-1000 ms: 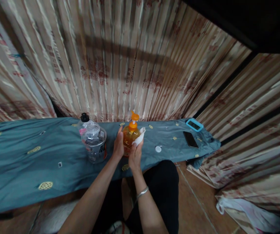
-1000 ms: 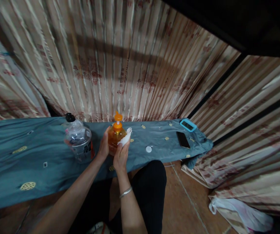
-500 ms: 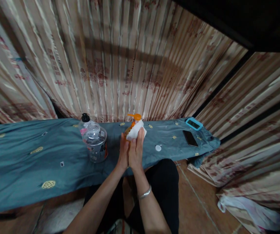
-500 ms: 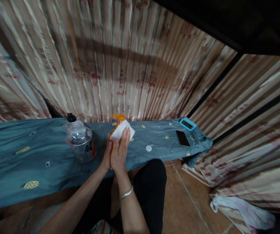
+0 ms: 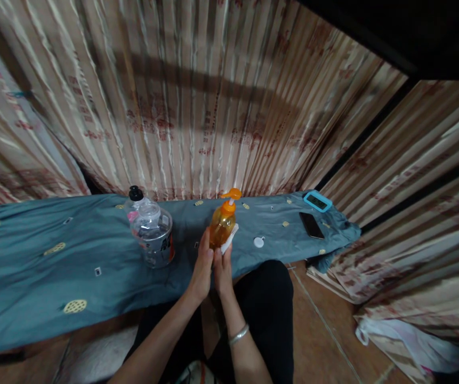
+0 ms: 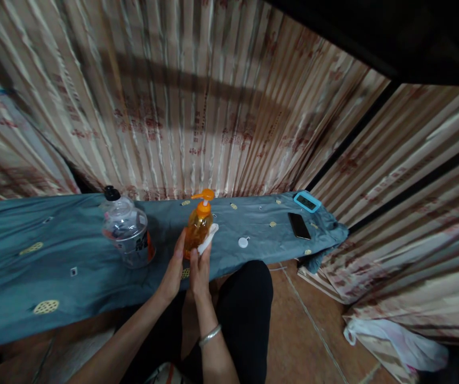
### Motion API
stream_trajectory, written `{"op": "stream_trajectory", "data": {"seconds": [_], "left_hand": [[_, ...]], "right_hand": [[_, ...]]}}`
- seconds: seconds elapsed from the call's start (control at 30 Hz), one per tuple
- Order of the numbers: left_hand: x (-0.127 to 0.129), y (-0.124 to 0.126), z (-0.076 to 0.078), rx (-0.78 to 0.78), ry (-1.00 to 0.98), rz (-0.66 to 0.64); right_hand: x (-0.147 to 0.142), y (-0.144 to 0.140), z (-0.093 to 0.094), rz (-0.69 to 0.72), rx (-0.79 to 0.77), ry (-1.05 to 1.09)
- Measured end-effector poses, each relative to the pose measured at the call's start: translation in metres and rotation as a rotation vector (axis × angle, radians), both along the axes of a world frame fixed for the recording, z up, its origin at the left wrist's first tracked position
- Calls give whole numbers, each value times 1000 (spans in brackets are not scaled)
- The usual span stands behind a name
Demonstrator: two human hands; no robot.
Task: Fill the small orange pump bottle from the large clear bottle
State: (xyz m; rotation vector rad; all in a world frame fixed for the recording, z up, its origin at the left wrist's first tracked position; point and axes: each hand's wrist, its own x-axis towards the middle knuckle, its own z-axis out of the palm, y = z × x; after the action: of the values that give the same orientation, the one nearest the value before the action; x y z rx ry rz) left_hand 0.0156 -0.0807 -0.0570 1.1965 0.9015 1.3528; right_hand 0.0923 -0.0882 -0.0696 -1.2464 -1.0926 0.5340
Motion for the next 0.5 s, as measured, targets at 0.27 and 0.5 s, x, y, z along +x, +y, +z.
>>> {"op": "stream_trajectory", "data": {"seconds": [0.27, 0.5], "left_hand": [[-2, -15, -2, -5, -56, -48], [-12, 43, 0, -75, 16, 120]], "right_hand": [[19, 26, 62, 16, 36, -22], [39, 26, 67, 27, 25, -133]]}}
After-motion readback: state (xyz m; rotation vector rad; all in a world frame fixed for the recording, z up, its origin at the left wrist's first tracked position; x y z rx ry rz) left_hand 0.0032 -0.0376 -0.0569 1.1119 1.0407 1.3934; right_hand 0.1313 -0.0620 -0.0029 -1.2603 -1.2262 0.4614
